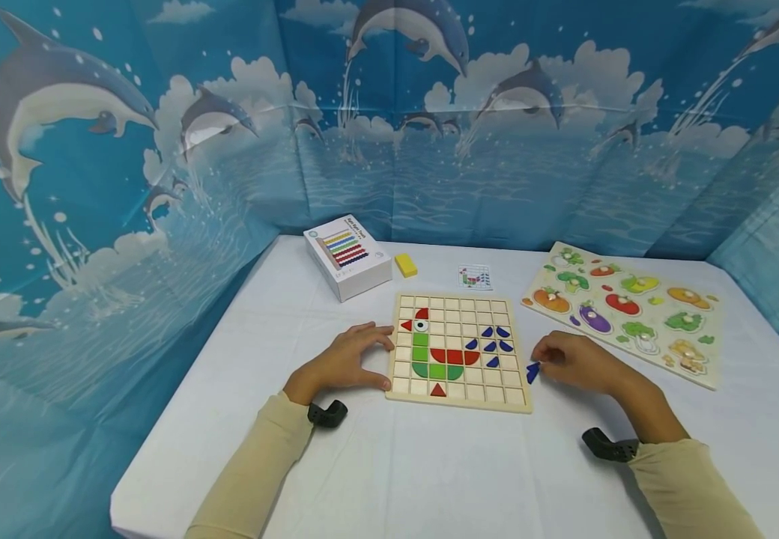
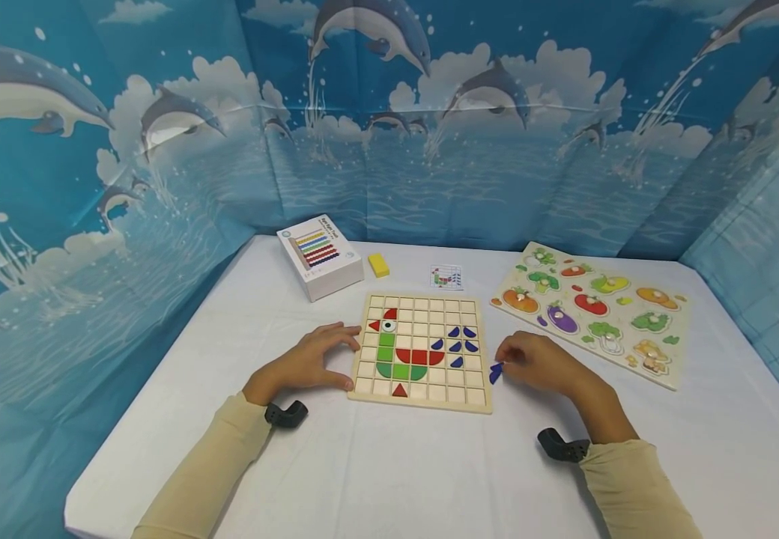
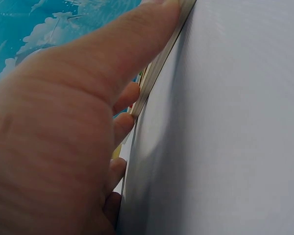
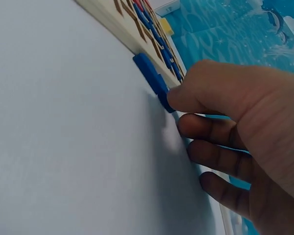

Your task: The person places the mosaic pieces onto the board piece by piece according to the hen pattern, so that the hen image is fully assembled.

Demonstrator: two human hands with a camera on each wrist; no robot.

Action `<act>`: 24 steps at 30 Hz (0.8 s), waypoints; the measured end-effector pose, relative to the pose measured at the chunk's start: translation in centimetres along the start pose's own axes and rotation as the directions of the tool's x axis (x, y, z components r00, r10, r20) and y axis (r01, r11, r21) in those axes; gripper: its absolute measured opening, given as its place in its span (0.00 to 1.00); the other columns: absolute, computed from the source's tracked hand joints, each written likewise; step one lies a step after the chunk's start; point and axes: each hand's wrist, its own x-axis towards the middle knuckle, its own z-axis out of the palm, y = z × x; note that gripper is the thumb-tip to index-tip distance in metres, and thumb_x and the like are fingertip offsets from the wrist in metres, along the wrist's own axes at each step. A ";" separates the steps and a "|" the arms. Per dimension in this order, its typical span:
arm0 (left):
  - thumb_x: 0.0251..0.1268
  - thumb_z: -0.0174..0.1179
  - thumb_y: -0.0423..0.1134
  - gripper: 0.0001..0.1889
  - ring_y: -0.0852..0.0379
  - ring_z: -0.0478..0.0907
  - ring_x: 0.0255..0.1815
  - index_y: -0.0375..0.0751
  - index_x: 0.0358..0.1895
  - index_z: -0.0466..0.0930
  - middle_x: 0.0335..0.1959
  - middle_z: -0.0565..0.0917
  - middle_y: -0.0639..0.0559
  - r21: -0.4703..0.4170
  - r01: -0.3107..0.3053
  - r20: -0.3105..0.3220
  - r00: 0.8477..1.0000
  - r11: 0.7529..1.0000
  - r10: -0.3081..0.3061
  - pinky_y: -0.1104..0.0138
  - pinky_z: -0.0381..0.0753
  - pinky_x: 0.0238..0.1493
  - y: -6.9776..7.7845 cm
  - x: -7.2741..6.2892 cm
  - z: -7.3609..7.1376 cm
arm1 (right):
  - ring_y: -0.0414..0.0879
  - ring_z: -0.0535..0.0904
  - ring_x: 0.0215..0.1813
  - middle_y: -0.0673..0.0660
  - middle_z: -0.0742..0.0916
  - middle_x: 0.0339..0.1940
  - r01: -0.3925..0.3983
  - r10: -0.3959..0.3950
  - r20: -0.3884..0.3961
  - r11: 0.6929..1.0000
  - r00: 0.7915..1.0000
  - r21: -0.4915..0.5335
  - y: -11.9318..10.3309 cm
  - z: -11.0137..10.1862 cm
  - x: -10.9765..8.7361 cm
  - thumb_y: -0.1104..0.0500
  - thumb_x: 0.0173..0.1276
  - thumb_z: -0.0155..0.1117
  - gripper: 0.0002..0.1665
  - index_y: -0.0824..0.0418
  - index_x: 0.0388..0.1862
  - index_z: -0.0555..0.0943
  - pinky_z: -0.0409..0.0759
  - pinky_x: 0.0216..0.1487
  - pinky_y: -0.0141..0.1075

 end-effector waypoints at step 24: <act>0.51 0.77 0.59 0.31 0.54 0.47 0.81 0.60 0.58 0.77 0.77 0.63 0.64 0.010 0.034 0.006 0.999 0.999 -0.034 0.48 0.49 0.76 0.3 -0.1 0.0 | 0.44 0.74 0.36 0.46 0.80 0.31 -0.028 0.022 -0.068 0.997 0.997 -0.077 0.2 0.9 -0.3 0.64 0.59 0.75 0.09 0.55 0.34 0.82 0.79 0.39 0.36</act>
